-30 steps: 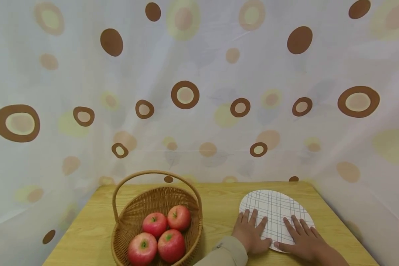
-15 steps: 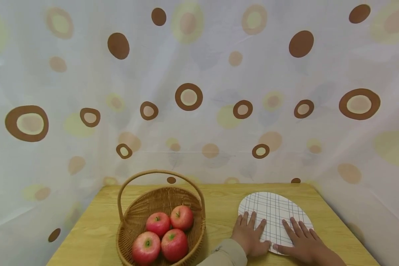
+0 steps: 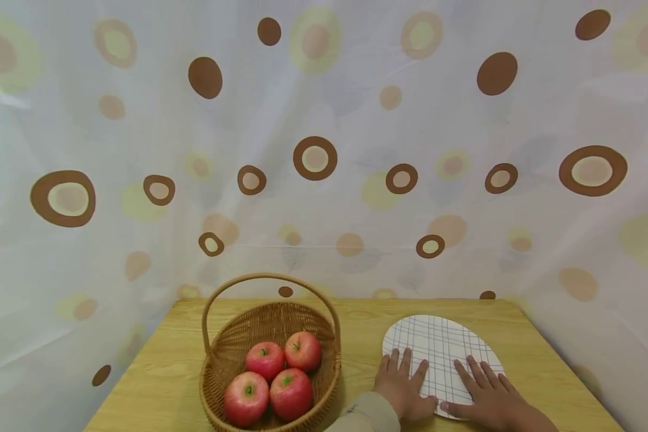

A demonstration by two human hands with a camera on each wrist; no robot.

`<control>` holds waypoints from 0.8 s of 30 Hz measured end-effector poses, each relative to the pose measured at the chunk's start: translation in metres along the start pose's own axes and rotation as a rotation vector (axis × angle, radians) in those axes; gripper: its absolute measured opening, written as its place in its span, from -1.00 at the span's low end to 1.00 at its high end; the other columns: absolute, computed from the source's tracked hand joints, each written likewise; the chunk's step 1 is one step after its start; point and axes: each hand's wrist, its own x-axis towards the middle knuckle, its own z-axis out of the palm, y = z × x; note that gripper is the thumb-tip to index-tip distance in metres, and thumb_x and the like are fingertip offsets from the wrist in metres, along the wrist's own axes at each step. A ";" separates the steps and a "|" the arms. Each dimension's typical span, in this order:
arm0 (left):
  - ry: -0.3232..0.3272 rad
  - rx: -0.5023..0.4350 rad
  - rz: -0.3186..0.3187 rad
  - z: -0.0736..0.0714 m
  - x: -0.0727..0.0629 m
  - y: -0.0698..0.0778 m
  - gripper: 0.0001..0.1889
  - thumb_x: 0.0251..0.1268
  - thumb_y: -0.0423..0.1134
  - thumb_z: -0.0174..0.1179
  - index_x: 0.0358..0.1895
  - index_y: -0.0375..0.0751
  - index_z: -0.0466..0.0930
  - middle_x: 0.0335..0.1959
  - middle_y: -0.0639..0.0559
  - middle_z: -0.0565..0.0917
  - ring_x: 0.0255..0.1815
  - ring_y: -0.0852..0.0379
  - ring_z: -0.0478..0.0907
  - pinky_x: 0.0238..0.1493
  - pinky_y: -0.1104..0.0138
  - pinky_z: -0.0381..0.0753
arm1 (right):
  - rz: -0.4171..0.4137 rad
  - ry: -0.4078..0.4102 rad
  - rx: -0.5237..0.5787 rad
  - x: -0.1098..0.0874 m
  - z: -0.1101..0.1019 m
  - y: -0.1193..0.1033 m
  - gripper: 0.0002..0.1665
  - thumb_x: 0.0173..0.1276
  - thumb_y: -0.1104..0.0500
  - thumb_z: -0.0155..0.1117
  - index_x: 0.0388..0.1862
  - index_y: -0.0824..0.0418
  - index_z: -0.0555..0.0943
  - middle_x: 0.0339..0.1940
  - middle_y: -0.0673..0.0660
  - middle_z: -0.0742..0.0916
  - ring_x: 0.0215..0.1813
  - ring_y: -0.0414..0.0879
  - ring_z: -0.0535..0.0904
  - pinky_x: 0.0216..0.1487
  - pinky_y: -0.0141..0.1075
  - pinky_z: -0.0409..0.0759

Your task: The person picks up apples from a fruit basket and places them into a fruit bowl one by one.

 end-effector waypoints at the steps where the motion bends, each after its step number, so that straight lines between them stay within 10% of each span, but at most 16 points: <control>1: -0.009 -0.001 -0.007 0.000 0.000 -0.001 -0.31 0.45 0.55 -0.26 0.62 0.76 -0.08 0.74 0.42 -0.03 0.78 0.22 -0.05 0.76 0.21 -0.09 | -0.009 -0.002 0.001 0.000 0.000 -0.003 0.18 0.50 -0.34 0.24 0.68 0.49 0.10 0.65 0.70 0.01 0.58 0.78 -0.20 0.39 0.70 -0.29; 24: -0.064 -0.084 -0.063 -0.010 -0.039 -0.017 -0.32 0.50 0.47 -0.19 0.64 0.66 0.03 0.75 0.35 -0.01 0.78 0.17 -0.07 0.76 0.15 -0.07 | -0.056 -0.011 0.000 0.005 0.014 -0.018 0.20 0.48 -0.33 0.28 0.67 0.49 0.11 0.67 0.66 0.03 0.60 0.76 -0.17 0.40 0.70 -0.25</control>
